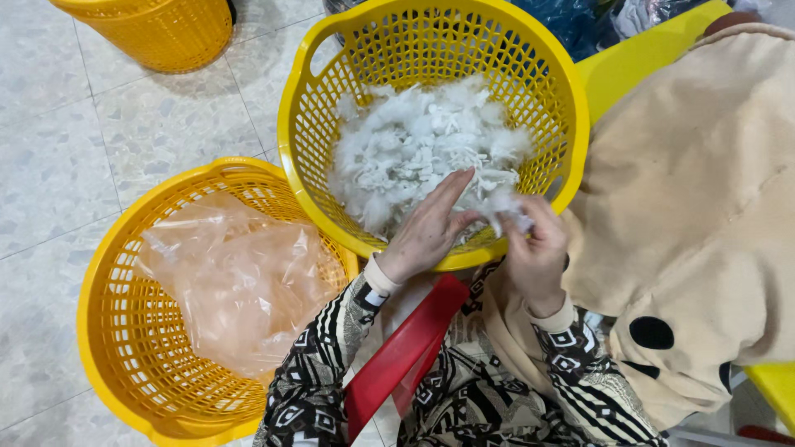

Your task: The person repeatedly picks up handfuls of white fluffy material from a yellow basket and inserts them into the opening of a beige pillowcase. The person compresses the material with both hands to fit it inside the case.

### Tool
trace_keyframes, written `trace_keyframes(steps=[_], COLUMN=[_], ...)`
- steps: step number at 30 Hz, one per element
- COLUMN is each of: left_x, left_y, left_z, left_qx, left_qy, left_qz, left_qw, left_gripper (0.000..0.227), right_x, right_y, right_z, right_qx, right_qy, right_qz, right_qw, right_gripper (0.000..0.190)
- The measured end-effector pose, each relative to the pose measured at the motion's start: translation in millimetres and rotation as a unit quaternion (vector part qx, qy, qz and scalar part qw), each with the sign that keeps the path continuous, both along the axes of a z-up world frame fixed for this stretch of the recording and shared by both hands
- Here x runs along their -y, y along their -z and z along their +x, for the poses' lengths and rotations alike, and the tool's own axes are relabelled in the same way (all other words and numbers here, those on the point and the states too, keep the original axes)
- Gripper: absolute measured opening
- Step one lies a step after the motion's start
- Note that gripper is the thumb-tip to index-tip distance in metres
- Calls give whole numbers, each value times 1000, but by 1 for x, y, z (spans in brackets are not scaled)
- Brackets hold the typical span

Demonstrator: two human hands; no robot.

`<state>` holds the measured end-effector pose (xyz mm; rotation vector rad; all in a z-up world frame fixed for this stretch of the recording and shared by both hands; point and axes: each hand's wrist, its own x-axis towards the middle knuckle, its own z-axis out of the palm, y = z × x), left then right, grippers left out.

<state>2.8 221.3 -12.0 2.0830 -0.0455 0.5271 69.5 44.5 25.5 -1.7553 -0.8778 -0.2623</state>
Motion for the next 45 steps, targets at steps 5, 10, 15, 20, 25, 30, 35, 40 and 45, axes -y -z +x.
trace_keyframes(steps=[5,10,15,20,25,30,35,40,45], left_x=[-3,-10,-60,-44,2,27,43,110,194], left_y=[35,42,31,51,63,58,28,13,42], left_z=[-2,-9,-31,-51,-49,-41,-28,-17,39], left_qx=[-138,-237,-328,-247,-175,-116,-175,21,1], left_qy=[-31,39,154,121,103,44,11,94,95], left_qz=[184,254,193,310,396,336,307,262,231], left_qw=[973,937,912,910,895,934,935,960,968], left_gripper=[73,82,86,56,58,52,36,17,31], right_x=[6,-25,32,117,172,230,249,249,258], right_y=[-35,-42,-22,-27,-31,1,44,71,73], right_z=[-2,53,51,24,4,-11,-26,-39,-42], right_qx=[232,267,134,50,40,-2,-96,45,81], right_qy=[170,3,-52,35,97,179,88,115,229], right_qz=[132,-248,-308,-332,-271,-215,-325,-387,-430], right_qw=[948,931,940,941,957,960,937,914,870], right_gripper=[36,59,49,33,28,27,26,38,64])
